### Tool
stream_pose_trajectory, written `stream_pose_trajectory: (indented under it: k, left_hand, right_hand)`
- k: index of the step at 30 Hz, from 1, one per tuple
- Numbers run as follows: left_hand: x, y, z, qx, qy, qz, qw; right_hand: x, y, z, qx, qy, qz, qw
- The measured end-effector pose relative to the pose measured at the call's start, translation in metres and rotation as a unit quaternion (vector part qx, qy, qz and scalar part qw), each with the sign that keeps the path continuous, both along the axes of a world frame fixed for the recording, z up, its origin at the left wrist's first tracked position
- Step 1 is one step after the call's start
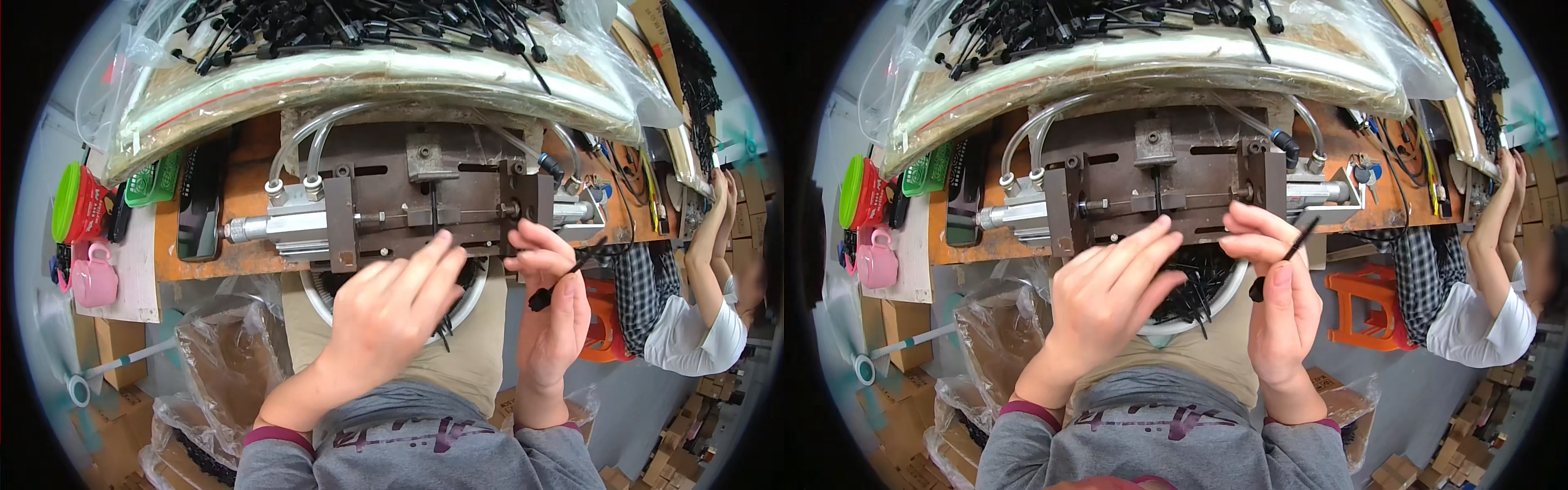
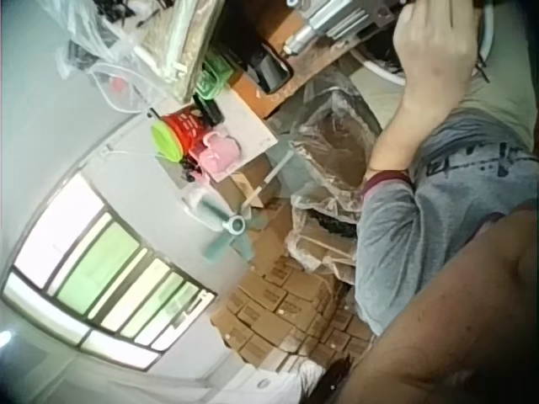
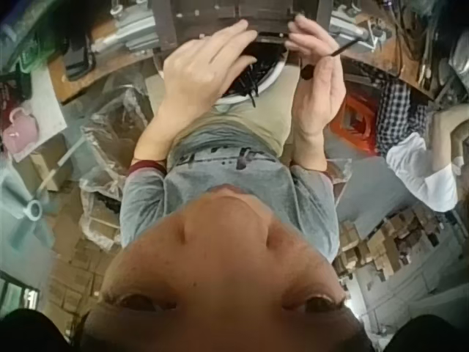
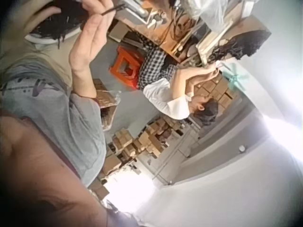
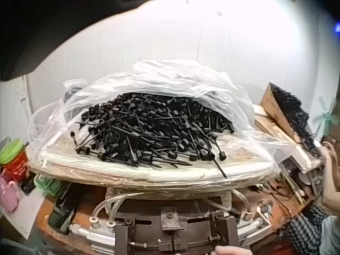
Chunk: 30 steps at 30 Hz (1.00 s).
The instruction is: Manually assemble and inspect black electronic connector components using a specialized industrial press machine.
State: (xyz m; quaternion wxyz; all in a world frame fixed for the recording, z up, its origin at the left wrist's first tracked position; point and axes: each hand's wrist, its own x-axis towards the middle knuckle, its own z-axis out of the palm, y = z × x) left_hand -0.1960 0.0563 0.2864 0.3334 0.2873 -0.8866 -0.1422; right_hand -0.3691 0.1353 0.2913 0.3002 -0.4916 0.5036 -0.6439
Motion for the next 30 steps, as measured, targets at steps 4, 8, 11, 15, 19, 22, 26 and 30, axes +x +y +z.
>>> stream_pose_trajectory:
  k: [4,8,11,15,19,22,26,30]
  left_hand:
    - [-0.007,0.009,0.006,-0.057,0.149,-0.081,0.984]
    - [0.0,0.006,0.009,-0.023,0.207,-0.076,0.975]
    - [0.012,0.005,0.022,-0.007,0.18,-0.05,0.982]
    - [0.021,0.004,0.009,0.058,0.088,-0.006,0.994]
    - [0.009,0.004,-0.009,0.013,0.029,0.004,0.999]
    - [0.003,0.002,-0.015,-0.029,-0.014,0.003,0.999]
    - [-0.001,-0.002,-0.014,-0.041,-0.031,0.01,0.999]
    - [-0.004,-0.001,-0.014,-0.031,-0.032,0.003,0.999]
  right_hand:
    - [0.022,-0.015,0.007,0.025,-0.111,0.11,0.987]
    - [0.032,-0.027,0.02,0.052,-0.13,0.19,0.972]
    - [0.023,-0.049,0.037,0.019,-0.02,0.132,0.991]
    - [-0.014,-0.119,0.062,-0.104,0.283,-0.096,0.949]
    - [-0.033,-0.178,0.103,-0.055,0.47,-0.049,0.88]
    - [-0.023,-0.218,0.117,-0.005,0.542,-0.023,0.84]
    - [-0.006,-0.268,0.122,0.023,0.572,0.027,0.82]
    - [-0.011,-0.306,0.109,0.081,0.645,-0.022,0.76]
